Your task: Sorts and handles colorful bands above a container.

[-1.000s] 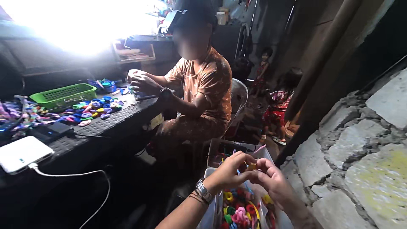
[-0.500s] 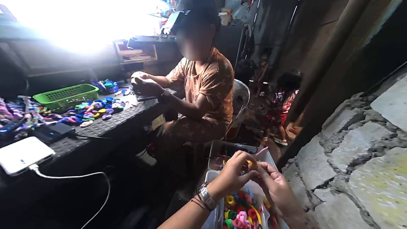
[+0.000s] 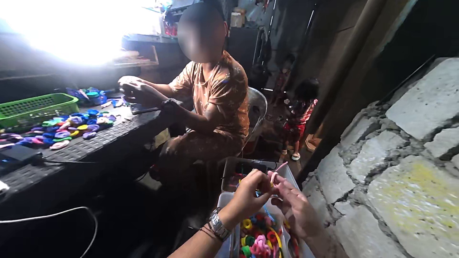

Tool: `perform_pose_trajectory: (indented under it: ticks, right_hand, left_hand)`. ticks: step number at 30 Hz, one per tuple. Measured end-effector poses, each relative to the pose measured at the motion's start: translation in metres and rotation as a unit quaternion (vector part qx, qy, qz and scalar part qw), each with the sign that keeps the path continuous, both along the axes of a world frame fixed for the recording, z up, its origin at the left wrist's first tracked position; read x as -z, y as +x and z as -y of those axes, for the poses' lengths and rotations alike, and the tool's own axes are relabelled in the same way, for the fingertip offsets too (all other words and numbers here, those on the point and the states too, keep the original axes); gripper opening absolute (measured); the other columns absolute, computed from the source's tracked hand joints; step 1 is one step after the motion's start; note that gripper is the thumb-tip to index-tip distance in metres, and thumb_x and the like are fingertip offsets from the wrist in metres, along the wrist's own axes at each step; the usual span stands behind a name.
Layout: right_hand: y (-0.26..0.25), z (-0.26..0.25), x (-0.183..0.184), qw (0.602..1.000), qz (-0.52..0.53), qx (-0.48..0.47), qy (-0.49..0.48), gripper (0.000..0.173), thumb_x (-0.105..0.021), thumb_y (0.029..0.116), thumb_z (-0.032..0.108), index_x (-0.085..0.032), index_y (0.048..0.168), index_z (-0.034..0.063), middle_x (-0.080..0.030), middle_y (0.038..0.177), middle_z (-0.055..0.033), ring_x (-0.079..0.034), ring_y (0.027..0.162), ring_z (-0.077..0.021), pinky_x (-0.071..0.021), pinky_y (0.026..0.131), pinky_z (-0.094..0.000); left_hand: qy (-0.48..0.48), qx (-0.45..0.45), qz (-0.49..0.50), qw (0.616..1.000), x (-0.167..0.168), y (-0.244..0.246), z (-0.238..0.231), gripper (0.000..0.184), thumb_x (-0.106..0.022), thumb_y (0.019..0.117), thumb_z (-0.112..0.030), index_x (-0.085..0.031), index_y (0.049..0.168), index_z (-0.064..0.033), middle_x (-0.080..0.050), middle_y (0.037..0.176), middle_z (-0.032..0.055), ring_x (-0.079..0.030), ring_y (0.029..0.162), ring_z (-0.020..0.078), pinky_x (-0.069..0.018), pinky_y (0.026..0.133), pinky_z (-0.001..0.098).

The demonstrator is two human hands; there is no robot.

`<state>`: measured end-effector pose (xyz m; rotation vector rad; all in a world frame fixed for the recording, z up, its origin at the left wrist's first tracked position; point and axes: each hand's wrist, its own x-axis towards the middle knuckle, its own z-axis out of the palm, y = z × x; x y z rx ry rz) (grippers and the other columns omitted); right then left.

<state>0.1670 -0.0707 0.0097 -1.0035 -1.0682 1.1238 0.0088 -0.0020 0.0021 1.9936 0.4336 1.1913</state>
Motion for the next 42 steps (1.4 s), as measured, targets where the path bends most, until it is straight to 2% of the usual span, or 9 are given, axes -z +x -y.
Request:
perform_pose_trajectory:
  ticks: [3, 5, 9, 13, 17, 21, 29, 36, 42]
  right_hand:
    - [0.001, -0.003, -0.002, 0.988, -0.15, -0.009, -0.019, 0.027, -0.043, 0.1063, 0.016, -0.069, 0.104, 0.0105, -0.072, 0.101, -0.0038, -0.069, 0.088, -0.0122, -0.0591, 0.076, -0.0287]
    - [0.003, -0.005, 0.003, 0.984, -0.179, -0.026, 0.001, 0.028, -0.044, 0.1058, 0.017, -0.07, 0.097, 0.0149, -0.071, 0.098, -0.0018, -0.069, 0.088, -0.0111, -0.059, 0.076, -0.0281]
    - [0.007, -0.006, 0.006, 0.981, -0.193, -0.025, 0.026, 0.028, -0.043, 0.1054, 0.017, -0.069, 0.095, 0.0171, -0.07, 0.098, -0.0008, -0.067, 0.086, -0.0097, -0.0583, 0.075, -0.026]
    - [0.008, -0.005, 0.01, 0.977, -0.182, -0.051, 0.1, 0.021, -0.054, 0.1024, 0.021, -0.073, 0.093, 0.0202, -0.071, 0.1, -0.0003, -0.067, 0.084, -0.0083, -0.0587, 0.076, -0.0249]
    - [0.008, -0.006, 0.012, 0.979, -0.139, -0.057, 0.14, 0.021, -0.054, 0.1034, 0.02, -0.074, 0.095, 0.0198, -0.072, 0.101, -0.0005, -0.067, 0.085, -0.0074, -0.0575, 0.077, -0.023]
    - [0.009, -0.006, 0.013, 0.984, -0.081, -0.03, 0.156, 0.023, -0.051, 0.1021, 0.012, -0.073, 0.096, 0.0147, -0.071, 0.099, -0.0004, -0.068, 0.088, -0.0078, -0.0586, 0.082, -0.0238]
    - [0.013, -0.007, 0.014, 0.96, -0.068, -0.01, 0.273, 0.02, -0.056, 0.1042, 0.029, -0.074, 0.1, 0.0203, -0.07, 0.095, 0.0049, -0.068, 0.086, -0.0046, -0.0583, 0.078, -0.0204]
    - [0.02, -0.01, 0.004, 0.948, -0.175, 0.018, 0.265, 0.024, -0.051, 0.1048, 0.023, -0.072, 0.095, 0.0225, -0.07, 0.09, 0.0052, -0.068, 0.082, -0.0057, -0.0591, 0.077, -0.0227]
    - [0.021, -0.009, 0.002, 0.942, -0.242, 0.027, 0.233, 0.034, -0.04, 0.1081, 0.018, -0.07, 0.093, 0.0199, -0.07, 0.088, 0.0041, -0.069, 0.081, -0.0072, -0.0598, 0.078, -0.0248]
  left_hand:
    - [0.0, 0.018, -0.024, 1.0, 0.001, -0.002, -0.001, 0.015, -0.066, 0.092, -0.003, -0.065, 0.105, 0.0033, -0.062, 0.097, 0.0098, -0.061, 0.084, 0.0087, -0.0533, 0.075, 0.0223]
    - [0.026, 0.009, -0.021, 0.999, 0.002, -0.002, -0.002, 0.014, -0.066, 0.0946, -0.006, -0.07, 0.106, 0.0005, -0.065, 0.097, 0.0086, -0.059, 0.084, 0.0072, -0.0508, 0.074, 0.0202]
    - [0.063, -0.008, -0.027, 0.998, 0.0, -0.001, -0.001, 0.014, -0.063, 0.0971, -0.006, -0.071, 0.107, 0.0001, -0.067, 0.098, 0.0089, -0.062, 0.084, 0.007, -0.0529, 0.076, 0.0196]
    - [0.011, -0.009, -0.042, 0.999, -0.004, -0.002, 0.004, 0.016, -0.061, 0.0992, -0.01, -0.066, 0.108, 0.0026, -0.065, 0.092, 0.0063, -0.059, 0.076, 0.0038, -0.0511, 0.07, 0.0183]
    - [0.124, -0.03, -0.103, 0.986, -0.003, -0.001, 0.003, 0.013, -0.061, 0.0964, -0.005, -0.068, 0.103, 0.0034, -0.064, 0.09, 0.013, -0.062, 0.077, 0.0137, -0.0542, 0.072, 0.0231]
    - [0.076, -0.009, -0.158, 0.985, -0.004, -0.003, 0.004, 0.019, -0.057, 0.0995, -0.011, -0.068, 0.102, 0.0035, -0.063, 0.09, 0.0134, -0.061, 0.076, 0.0149, -0.0526, 0.071, 0.026]
    - [0.074, -0.03, -0.19, 0.979, -0.001, -0.002, 0.002, 0.019, -0.061, 0.097, -0.015, -0.07, 0.098, 0.0013, -0.064, 0.09, 0.0128, -0.062, 0.075, 0.0164, -0.0545, 0.069, 0.0287]
    - [-0.065, -0.043, -0.004, 0.997, -0.008, -0.007, -0.002, 0.017, -0.061, 0.0987, -0.011, -0.065, 0.101, 0.0051, -0.065, 0.095, 0.0079, -0.064, 0.079, 0.0067, -0.0577, 0.073, 0.0248]
    - [-0.107, -0.057, 0.158, 0.98, -0.003, -0.007, -0.006, 0.005, -0.06, 0.0981, -0.006, -0.06, 0.101, -0.0024, -0.068, 0.093, -0.0019, -0.066, 0.079, 0.0044, -0.059, 0.073, 0.0243]
